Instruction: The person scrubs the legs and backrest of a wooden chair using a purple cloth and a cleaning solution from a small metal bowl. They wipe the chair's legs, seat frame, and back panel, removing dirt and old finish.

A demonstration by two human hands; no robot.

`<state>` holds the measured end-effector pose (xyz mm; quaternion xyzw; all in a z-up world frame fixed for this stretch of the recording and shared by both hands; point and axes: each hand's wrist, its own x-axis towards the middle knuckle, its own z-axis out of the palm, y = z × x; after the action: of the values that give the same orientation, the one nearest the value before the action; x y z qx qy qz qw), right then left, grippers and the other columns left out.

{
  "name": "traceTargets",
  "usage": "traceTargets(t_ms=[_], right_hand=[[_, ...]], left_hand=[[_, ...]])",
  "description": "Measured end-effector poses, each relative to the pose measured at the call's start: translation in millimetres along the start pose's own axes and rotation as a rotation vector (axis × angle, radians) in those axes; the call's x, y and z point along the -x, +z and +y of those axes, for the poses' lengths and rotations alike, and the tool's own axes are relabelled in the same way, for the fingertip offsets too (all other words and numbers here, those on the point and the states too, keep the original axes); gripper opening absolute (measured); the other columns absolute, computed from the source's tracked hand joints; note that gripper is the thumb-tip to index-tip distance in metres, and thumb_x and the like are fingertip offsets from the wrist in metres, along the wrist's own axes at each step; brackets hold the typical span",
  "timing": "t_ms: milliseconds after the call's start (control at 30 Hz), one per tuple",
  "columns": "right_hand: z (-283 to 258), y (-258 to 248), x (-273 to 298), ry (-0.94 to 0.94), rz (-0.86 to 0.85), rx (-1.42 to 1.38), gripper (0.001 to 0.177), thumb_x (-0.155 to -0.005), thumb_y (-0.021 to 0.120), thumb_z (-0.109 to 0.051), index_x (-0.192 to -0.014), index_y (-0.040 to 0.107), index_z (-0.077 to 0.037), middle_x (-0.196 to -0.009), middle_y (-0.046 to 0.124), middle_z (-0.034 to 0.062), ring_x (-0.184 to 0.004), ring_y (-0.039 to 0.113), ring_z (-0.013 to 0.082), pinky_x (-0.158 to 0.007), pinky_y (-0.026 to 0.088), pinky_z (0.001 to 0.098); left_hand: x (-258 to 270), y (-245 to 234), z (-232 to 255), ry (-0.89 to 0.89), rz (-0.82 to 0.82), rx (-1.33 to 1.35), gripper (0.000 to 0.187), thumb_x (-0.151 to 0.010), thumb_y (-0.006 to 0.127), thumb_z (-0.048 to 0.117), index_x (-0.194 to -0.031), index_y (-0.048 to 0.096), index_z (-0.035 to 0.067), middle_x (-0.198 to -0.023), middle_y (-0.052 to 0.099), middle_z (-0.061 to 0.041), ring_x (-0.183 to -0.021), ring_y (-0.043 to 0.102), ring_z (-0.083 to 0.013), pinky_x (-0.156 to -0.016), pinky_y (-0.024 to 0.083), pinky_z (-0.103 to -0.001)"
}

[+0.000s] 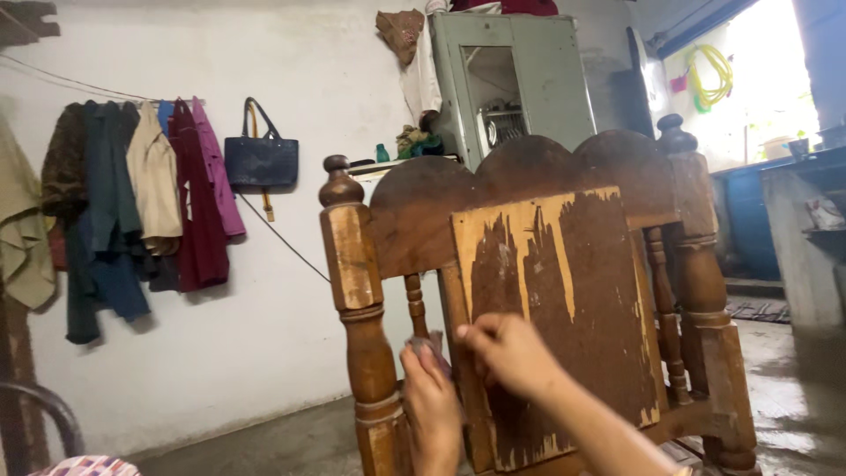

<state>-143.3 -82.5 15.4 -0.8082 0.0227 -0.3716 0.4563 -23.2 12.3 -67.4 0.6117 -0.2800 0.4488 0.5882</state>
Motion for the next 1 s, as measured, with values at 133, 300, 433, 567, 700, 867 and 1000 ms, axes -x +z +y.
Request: traceTargets(t_ms=[133,300,433,567,700,867,1000], right_hand=[[16.4,49.7,28.8,-0.51,0.204,-0.01,0.037,-0.1,0.066,-0.027,-0.122,0.068,0.003,-0.094,0.076,0.0151,-0.082,0.074,0.0198,-0.069,0.058,0.0362],[2.7,63.2,38.8,-0.233,0.288,-0.086,0.03,-0.086,0.068,-0.015,-0.112,0.076,0.0,-0.083,0.081,0.017,-0.067,0.075,0.0242,-0.062,0.059,0.0403],[-39.1,46.6,10.6,0.081,0.447,-0.032,0.027,-0.086,0.065,-0.011,-0.109,0.078,-0.004,-0.078,0.079,0.0171,-0.06,0.074,0.0175,-0.062,0.059,0.0368],[-57.2,73.0,-11.3,-0.006,0.404,-0.301,0.029,-0.083,0.06,-0.002,-0.107,0.075,0.003,-0.085,0.079,0.0149,-0.071,0.07,0.0161,-0.066,0.056,0.0342],[-41.5,92.7,-27.5,0.028,0.345,-0.597,0.028,-0.084,0.056,-0.001,-0.108,0.07,0.004,-0.094,0.074,0.0137,-0.081,0.067,0.0189,-0.071,0.054,0.0331],[-38.2,103.6,-62.3,-0.017,0.427,-0.835,0.021,-0.086,0.058,-0.002,-0.101,0.071,0.007,-0.091,0.075,0.0138,-0.077,0.066,0.0215,-0.068,0.054,0.0344],[-53.0,92.2,-50.3,-0.01,0.527,-0.76,0.012,-0.086,0.068,-0.002,-0.094,0.075,0.005,-0.086,0.076,0.0119,-0.074,0.066,0.0193,-0.067,0.053,0.0317]], left_hand=[[27.4,-25.6,16.4,-0.844,-0.131,0.51,0.049,-0.106,0.041,0.035,-0.146,0.055,0.01,-0.1,0.072,-0.027,-0.092,0.069,-0.0538,-0.069,0.052,-0.056],[-14.8,-76.8,68.5,-0.796,-0.321,1.242,0.068,-0.102,0.031,0.054,-0.144,0.054,0.005,-0.131,0.068,-0.012,-0.122,0.065,-0.0221,-0.101,0.048,-0.034],[-60.8,-79.5,101.4,-0.597,-0.488,0.965,0.072,-0.099,0.035,0.059,-0.141,0.06,0.006,-0.132,0.066,-0.01,-0.114,0.059,-0.0204,-0.095,0.044,-0.037],[-67.3,-71.2,107.1,-0.849,-0.382,0.964,0.078,-0.097,0.036,0.067,-0.136,0.065,0.006,-0.131,0.068,-0.009,-0.118,0.062,-0.0213,-0.101,0.048,-0.036],[-61.3,-60.4,84.6,-0.837,-0.376,1.013,0.073,-0.096,0.039,0.065,-0.136,0.064,0.009,-0.132,0.068,-0.007,-0.12,0.062,-0.0201,-0.102,0.047,-0.034],[-81.4,-44.2,61.5,-0.685,-0.405,1.052,0.072,-0.098,0.043,0.061,-0.146,0.053,0.009,-0.146,0.057,-0.002,-0.134,0.052,-0.0154,-0.11,0.04,-0.03],[-82.9,-47.9,71.0,-0.626,-0.495,0.903,0.075,-0.1,0.041,0.06,-0.147,0.055,0.003,-0.15,0.058,-0.014,-0.138,0.052,-0.0263,-0.114,0.039,-0.035]])
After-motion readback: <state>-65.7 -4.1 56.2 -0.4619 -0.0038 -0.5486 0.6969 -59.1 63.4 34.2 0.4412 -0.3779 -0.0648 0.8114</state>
